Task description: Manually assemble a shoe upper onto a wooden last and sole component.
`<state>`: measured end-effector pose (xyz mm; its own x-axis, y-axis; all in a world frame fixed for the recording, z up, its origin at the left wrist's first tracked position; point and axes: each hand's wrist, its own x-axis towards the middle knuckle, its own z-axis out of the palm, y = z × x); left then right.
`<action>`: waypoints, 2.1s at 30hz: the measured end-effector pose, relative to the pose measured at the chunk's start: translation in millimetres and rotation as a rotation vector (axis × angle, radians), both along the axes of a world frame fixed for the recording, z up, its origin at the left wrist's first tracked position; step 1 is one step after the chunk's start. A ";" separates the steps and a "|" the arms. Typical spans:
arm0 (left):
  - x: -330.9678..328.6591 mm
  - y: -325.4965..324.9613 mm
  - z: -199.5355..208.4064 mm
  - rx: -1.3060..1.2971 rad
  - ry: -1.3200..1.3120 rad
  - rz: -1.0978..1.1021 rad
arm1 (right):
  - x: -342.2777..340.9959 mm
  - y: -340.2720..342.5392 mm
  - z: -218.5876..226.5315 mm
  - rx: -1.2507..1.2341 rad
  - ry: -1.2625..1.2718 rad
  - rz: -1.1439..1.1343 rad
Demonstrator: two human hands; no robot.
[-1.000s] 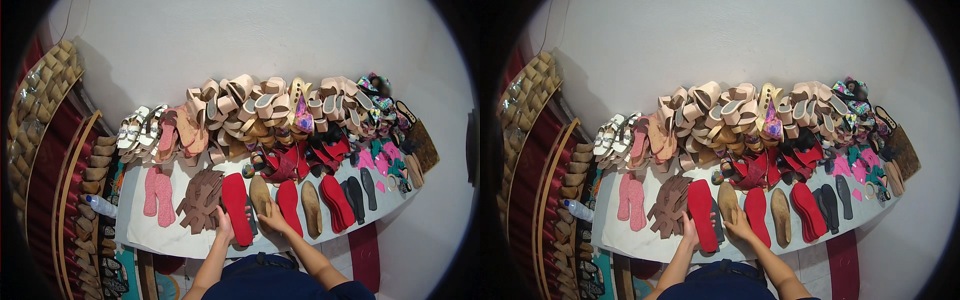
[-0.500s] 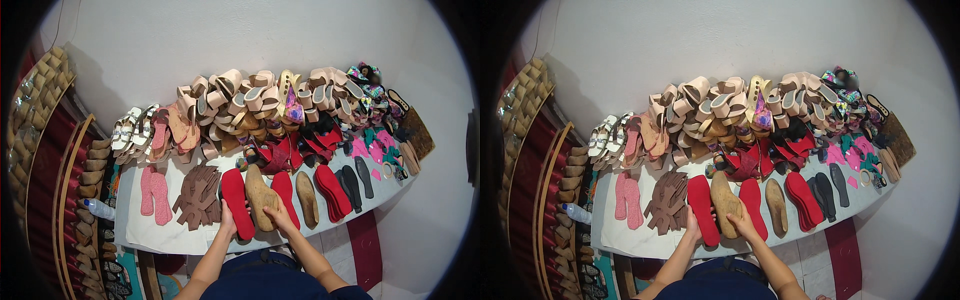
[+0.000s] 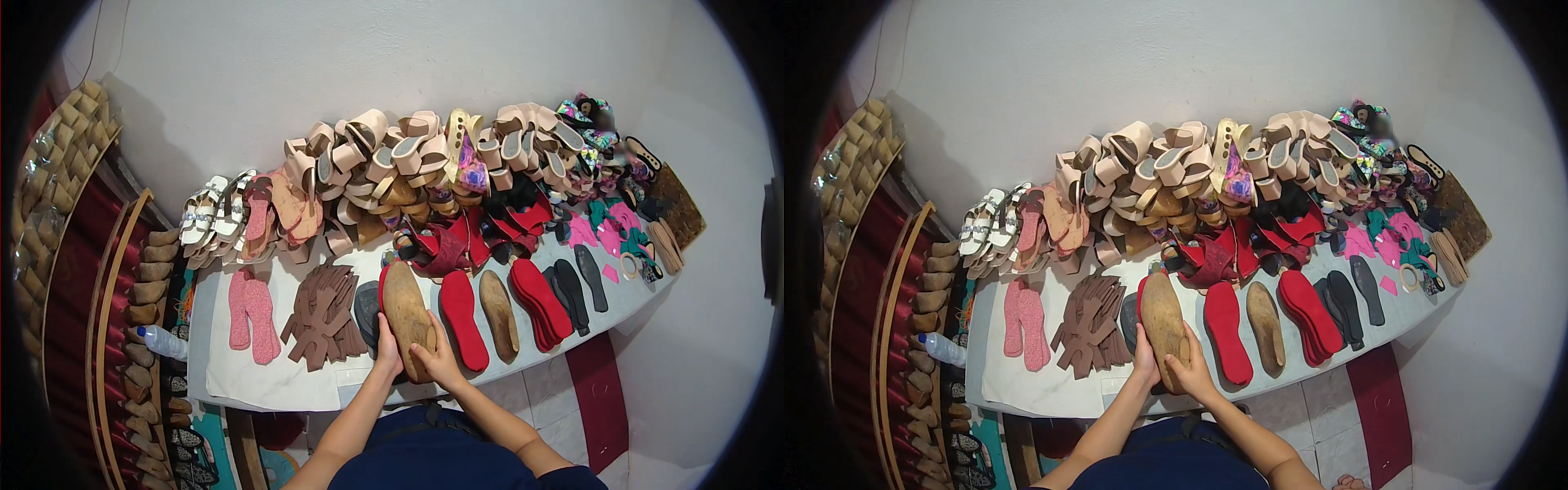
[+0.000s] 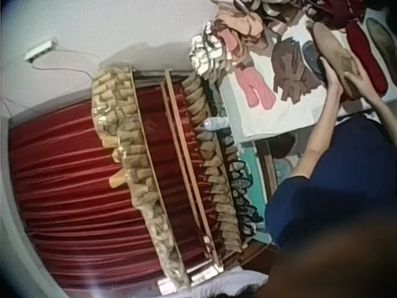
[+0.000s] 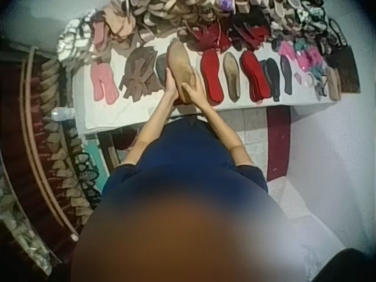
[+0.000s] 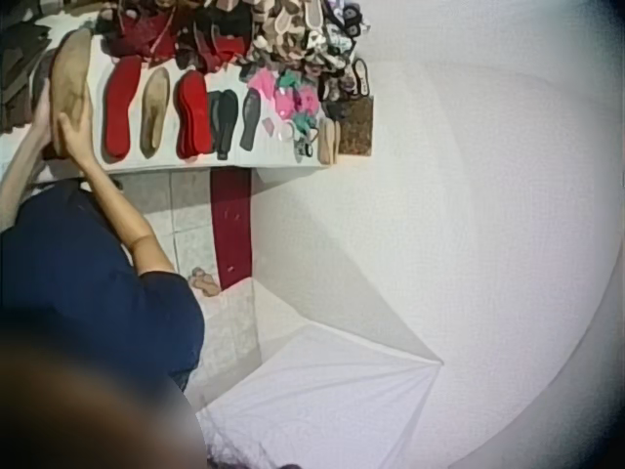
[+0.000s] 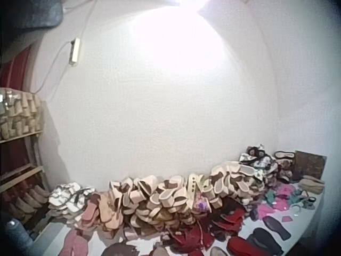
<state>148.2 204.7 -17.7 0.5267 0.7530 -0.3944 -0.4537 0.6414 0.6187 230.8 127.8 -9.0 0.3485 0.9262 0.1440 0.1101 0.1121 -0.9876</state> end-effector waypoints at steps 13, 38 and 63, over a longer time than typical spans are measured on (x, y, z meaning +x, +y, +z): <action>0.3 -3.6 -7.8 -0.010 -0.110 -0.136 | 2.1 3.6 0.5 -0.092 0.046 -0.005; 147.0 -15.8 -8.7 -0.359 -0.494 -0.339 | 212.2 102.9 -3.7 -0.152 1.443 0.482; 115.8 -19.5 -21.2 -0.401 -0.551 -0.061 | 215.4 151.8 -53.6 -0.117 0.438 -0.167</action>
<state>264.0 185.1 -38.9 0.7675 0.5671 -0.2987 -0.5897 0.8074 0.0177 446.2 279.6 -62.6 0.4986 0.8536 -0.1510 -0.3116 0.0139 -0.9501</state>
